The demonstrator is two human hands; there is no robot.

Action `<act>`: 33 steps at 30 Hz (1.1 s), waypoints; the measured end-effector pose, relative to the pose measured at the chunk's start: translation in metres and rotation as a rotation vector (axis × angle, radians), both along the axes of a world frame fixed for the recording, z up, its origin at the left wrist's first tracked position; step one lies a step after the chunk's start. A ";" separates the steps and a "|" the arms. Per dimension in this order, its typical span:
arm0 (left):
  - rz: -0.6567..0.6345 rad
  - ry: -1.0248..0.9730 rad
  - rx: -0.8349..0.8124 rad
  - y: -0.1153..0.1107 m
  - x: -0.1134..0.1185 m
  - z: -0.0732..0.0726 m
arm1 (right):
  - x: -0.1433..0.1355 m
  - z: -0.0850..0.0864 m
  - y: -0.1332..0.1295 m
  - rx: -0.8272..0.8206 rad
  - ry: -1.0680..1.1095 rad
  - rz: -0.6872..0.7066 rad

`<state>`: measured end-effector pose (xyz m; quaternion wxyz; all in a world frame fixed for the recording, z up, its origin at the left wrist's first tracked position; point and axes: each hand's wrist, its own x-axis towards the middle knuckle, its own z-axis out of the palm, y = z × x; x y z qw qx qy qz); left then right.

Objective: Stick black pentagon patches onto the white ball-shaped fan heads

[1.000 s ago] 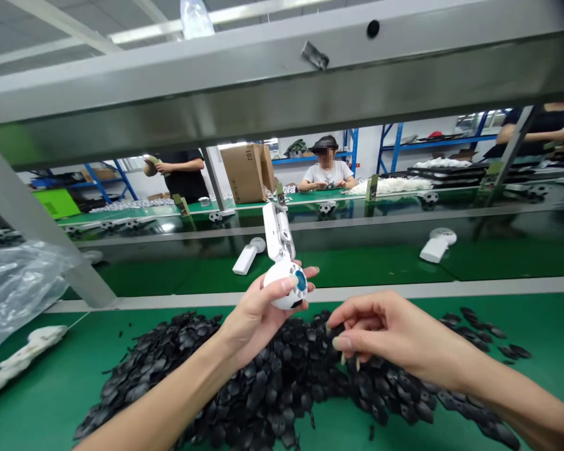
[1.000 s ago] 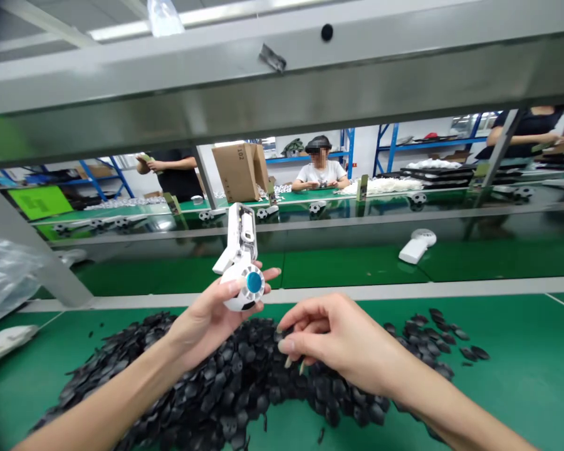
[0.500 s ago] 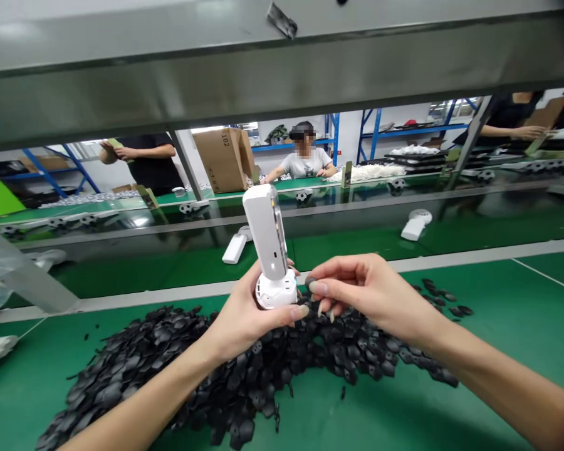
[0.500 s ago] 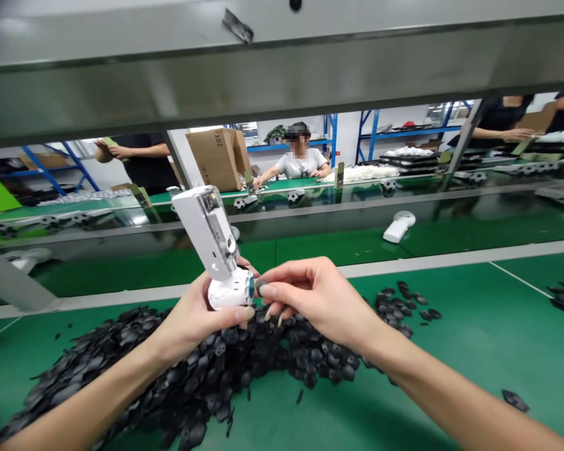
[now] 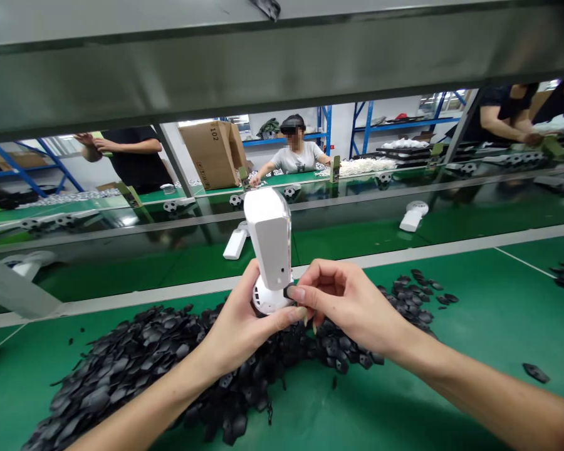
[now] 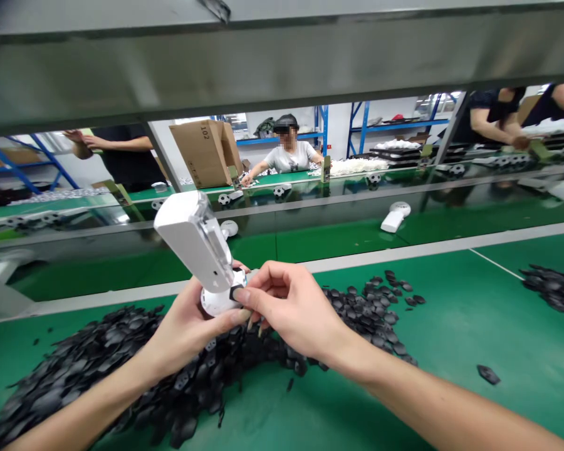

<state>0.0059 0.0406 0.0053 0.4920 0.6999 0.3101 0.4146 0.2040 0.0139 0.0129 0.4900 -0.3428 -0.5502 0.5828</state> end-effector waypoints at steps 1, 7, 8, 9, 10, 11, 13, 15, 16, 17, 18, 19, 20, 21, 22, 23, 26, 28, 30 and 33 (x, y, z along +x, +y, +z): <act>-0.006 0.003 -0.011 0.000 0.001 -0.001 | 0.001 0.001 0.000 0.004 -0.013 0.003; -0.048 -0.007 -0.056 -0.004 0.001 -0.002 | 0.004 0.009 -0.002 -0.053 -0.041 0.052; -0.036 -0.015 -0.045 -0.005 0.001 -0.002 | 0.002 0.009 -0.002 -0.059 -0.040 0.056; -0.013 -0.021 -0.035 -0.006 0.002 -0.003 | 0.000 0.008 -0.003 -0.065 -0.034 0.052; 0.015 -0.027 -0.029 -0.007 0.003 -0.003 | -0.003 0.007 -0.005 -0.073 -0.021 0.043; 0.046 -0.034 -0.028 -0.008 0.004 -0.003 | -0.007 0.005 -0.007 -0.080 -0.003 0.026; 0.113 -0.051 -0.034 -0.010 0.007 -0.005 | -0.013 0.000 -0.010 -0.089 0.033 -0.018; 0.178 -0.061 -0.036 -0.012 0.008 -0.008 | -0.017 -0.003 -0.014 -0.086 0.036 -0.038; 0.210 -0.063 -0.031 -0.013 0.009 -0.009 | -0.018 -0.004 -0.016 -0.081 0.022 -0.030; 0.238 -0.062 -0.024 -0.014 0.009 -0.009 | -0.016 -0.003 -0.018 -0.073 -0.001 -0.010; 0.253 -0.064 -0.020 -0.015 0.008 -0.009 | -0.014 -0.001 -0.019 -0.064 -0.031 0.028; 0.256 -0.071 -0.015 -0.015 0.008 -0.009 | -0.011 0.002 -0.020 -0.056 -0.064 0.079; 0.256 -0.086 -0.011 -0.015 0.007 -0.008 | -0.007 0.005 -0.020 -0.049 -0.097 0.134; 0.252 -0.104 -0.009 -0.015 0.007 -0.007 | -0.004 0.007 -0.020 -0.039 -0.127 0.172; 0.250 -0.127 -0.009 -0.015 0.006 -0.006 | 0.000 0.010 -0.019 -0.023 -0.158 0.181; 0.252 -0.150 -0.009 -0.016 0.006 -0.005 | 0.002 0.011 -0.018 -0.004 -0.192 0.157; 0.257 -0.163 0.008 -0.020 0.008 -0.004 | 0.004 0.009 -0.013 0.025 -0.242 0.086; 0.220 -0.134 0.017 -0.026 0.011 -0.006 | 0.001 0.003 -0.010 -0.019 -0.161 0.237; 0.151 -0.100 0.019 -0.032 0.013 -0.008 | -0.004 -0.003 -0.008 -0.069 -0.027 0.424; 0.094 -0.067 0.021 -0.038 0.013 -0.010 | -0.010 -0.008 -0.008 -0.086 0.106 0.478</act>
